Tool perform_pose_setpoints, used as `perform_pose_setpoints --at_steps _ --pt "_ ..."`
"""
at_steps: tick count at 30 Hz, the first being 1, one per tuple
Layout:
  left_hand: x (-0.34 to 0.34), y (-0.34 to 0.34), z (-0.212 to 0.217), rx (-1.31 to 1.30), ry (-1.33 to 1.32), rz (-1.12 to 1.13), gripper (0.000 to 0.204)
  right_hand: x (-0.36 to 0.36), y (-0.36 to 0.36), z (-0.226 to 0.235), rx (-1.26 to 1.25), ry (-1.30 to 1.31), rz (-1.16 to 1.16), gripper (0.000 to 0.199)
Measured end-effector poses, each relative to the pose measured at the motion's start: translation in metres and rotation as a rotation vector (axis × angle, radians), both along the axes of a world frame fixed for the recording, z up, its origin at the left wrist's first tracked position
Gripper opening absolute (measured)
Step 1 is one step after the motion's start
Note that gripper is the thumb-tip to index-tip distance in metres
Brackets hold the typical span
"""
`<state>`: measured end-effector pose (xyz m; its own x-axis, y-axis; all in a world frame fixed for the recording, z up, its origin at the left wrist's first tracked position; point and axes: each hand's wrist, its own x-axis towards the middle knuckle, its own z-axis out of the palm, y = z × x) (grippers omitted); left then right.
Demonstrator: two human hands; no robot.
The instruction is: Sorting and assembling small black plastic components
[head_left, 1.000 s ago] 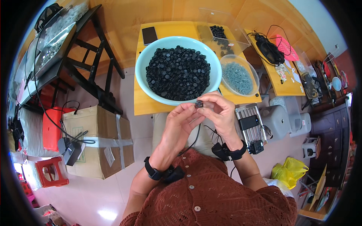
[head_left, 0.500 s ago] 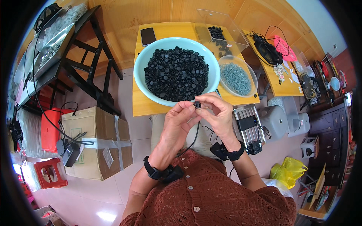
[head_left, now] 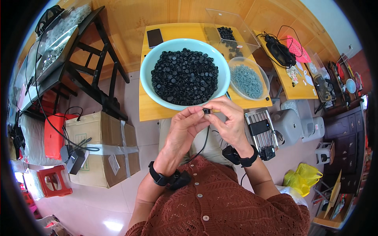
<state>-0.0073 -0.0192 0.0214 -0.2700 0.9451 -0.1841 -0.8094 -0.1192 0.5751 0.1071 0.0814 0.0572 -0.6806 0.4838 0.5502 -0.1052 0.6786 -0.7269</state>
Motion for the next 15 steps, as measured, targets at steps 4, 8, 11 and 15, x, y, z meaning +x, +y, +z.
perform_pose_setpoints --at_steps 4,8,11,15 --pt "0.0 -0.002 0.008 0.049 -0.002 0.003 0.016 -0.004 -0.006 0.005 -0.048 0.003 -0.03 0.026" --pt "0.002 -0.003 0.014 0.053 -0.095 0.019 0.015 -0.005 -0.005 0.001 -0.075 0.067 -0.048 0.028" --pt "0.002 -0.004 0.013 0.078 -0.143 -0.006 0.018 -0.004 -0.003 -0.001 -0.134 0.07 -0.024 0.028" --pt "0.001 -0.004 0.011 0.083 -0.212 -0.047 0.02 -0.003 -0.001 -0.001 -0.125 0.043 -0.007 0.026"
